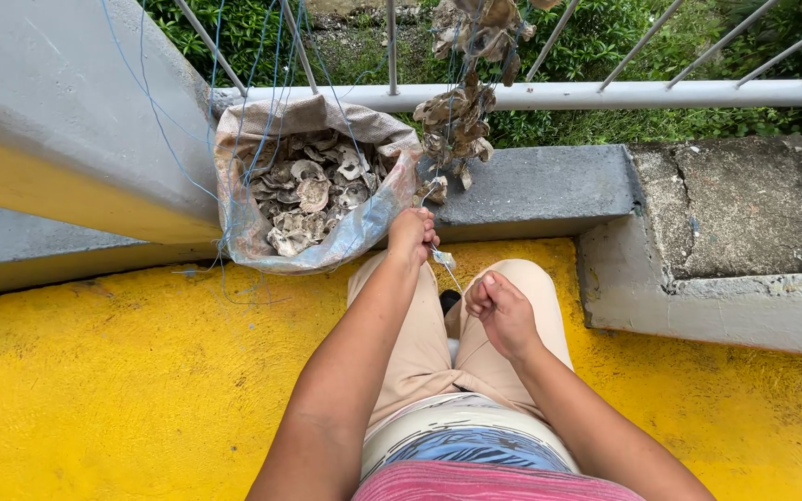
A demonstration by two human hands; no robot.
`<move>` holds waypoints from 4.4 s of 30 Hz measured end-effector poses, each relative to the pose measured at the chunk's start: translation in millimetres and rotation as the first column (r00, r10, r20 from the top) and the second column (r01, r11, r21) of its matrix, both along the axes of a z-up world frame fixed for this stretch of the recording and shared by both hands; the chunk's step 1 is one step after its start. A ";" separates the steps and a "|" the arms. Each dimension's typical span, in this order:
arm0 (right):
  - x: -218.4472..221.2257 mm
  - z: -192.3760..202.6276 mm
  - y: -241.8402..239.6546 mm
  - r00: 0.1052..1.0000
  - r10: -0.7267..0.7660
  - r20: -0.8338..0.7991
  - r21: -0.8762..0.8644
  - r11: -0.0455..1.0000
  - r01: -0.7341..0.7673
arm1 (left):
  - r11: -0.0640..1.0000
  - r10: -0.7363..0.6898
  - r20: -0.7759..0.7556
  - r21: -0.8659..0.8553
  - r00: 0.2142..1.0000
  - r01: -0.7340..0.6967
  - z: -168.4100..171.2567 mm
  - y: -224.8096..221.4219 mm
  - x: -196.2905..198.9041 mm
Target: Threading empty oyster shells onto strings for oyster farming spat collection.
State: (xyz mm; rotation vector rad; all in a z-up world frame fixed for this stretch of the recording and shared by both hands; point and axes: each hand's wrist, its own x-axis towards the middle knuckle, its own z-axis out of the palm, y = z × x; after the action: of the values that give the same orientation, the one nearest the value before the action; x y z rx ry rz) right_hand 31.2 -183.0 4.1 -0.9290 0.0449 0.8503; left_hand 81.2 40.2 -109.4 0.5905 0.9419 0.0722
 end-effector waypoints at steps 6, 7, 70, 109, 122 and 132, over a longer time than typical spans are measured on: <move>-1.9 9.5 -10.1 1.000 -0.003 0.029 -0.069 0.998 0.005 | 0.986 -0.074 -0.053 0.147 0.996 0.081 25.5 -4.7 -1.1; -2.1 8.6 -10.7 0.999 -0.004 0.035 -0.066 0.998 0.007 | 0.985 -0.074 -0.048 0.150 0.996 0.081 27.7 -5.2 -1.0; 260.7 3.2 129.1 0.731 0.277 0.624 -0.695 0.625 0.357 | 0.079 -0.343 -0.169 0.975 0.924 0.208 111.9 24.9 153.1; 190.2 274.5 117.3 0.129 -0.068 0.989 -0.008 0.859 0.512 | -0.434 -0.294 0.186 0.848 0.937 -0.305 485.7 128.5 136.8; 352.5 415.9 235.4 0.464 -0.117 0.878 -0.047 0.944 0.328 | -0.488 -0.168 0.121 0.852 0.978 -0.189 515.6 153.4 135.4; 352.2 424.7 298.2 0.726 -0.569 0.386 0.204 0.820 0.534 | -0.516 -0.188 0.155 0.825 0.970 -0.232 515.3 162.7 140.5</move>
State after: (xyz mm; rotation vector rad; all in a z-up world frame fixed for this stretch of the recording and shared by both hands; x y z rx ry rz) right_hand 383.4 115.2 428.8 -0.9405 -0.0937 0.0708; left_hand 221.6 202.9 405.9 2.3803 0.2423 1.2728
